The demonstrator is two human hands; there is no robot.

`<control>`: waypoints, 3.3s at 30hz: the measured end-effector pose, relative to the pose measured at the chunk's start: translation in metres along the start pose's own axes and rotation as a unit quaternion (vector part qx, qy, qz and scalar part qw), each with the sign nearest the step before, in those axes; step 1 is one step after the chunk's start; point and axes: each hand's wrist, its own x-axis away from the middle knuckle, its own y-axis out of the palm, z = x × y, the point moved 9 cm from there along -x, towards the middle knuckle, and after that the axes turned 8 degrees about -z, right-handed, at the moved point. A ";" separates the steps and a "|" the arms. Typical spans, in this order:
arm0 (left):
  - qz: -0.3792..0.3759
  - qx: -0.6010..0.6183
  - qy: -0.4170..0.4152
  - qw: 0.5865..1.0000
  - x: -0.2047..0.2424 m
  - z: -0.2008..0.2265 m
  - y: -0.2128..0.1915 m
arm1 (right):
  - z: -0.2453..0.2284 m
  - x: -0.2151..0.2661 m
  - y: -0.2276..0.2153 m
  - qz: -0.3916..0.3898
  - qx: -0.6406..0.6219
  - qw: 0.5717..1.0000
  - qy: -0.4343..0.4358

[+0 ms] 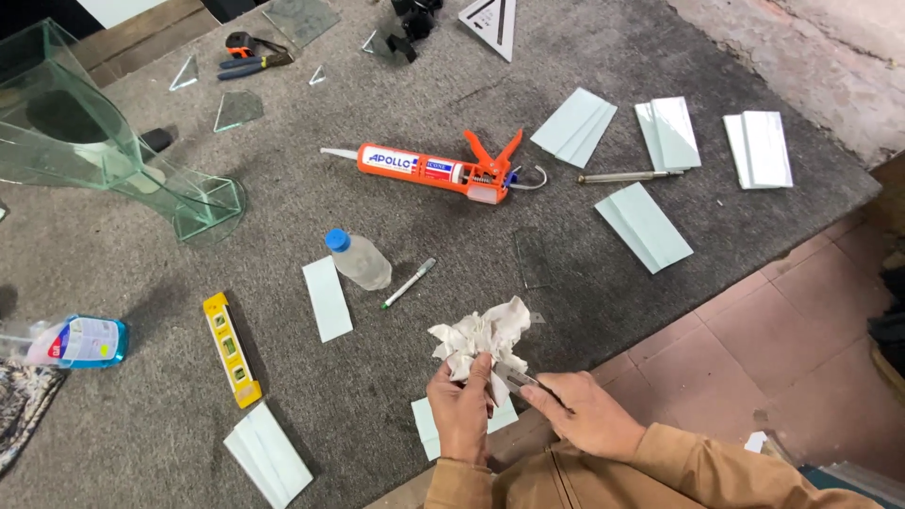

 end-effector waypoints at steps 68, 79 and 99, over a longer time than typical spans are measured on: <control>0.095 0.109 -0.118 0.982 -0.004 -0.066 -0.107 | 0.059 0.050 0.044 0.011 0.191 0.979 -0.069; 0.056 0.112 -0.095 0.988 -0.057 -0.030 -0.117 | -0.072 0.030 0.015 0.064 0.389 0.900 -0.184; 0.023 -0.139 0.035 0.989 -0.056 0.036 -0.091 | -0.058 0.007 -0.005 0.053 0.237 0.970 0.028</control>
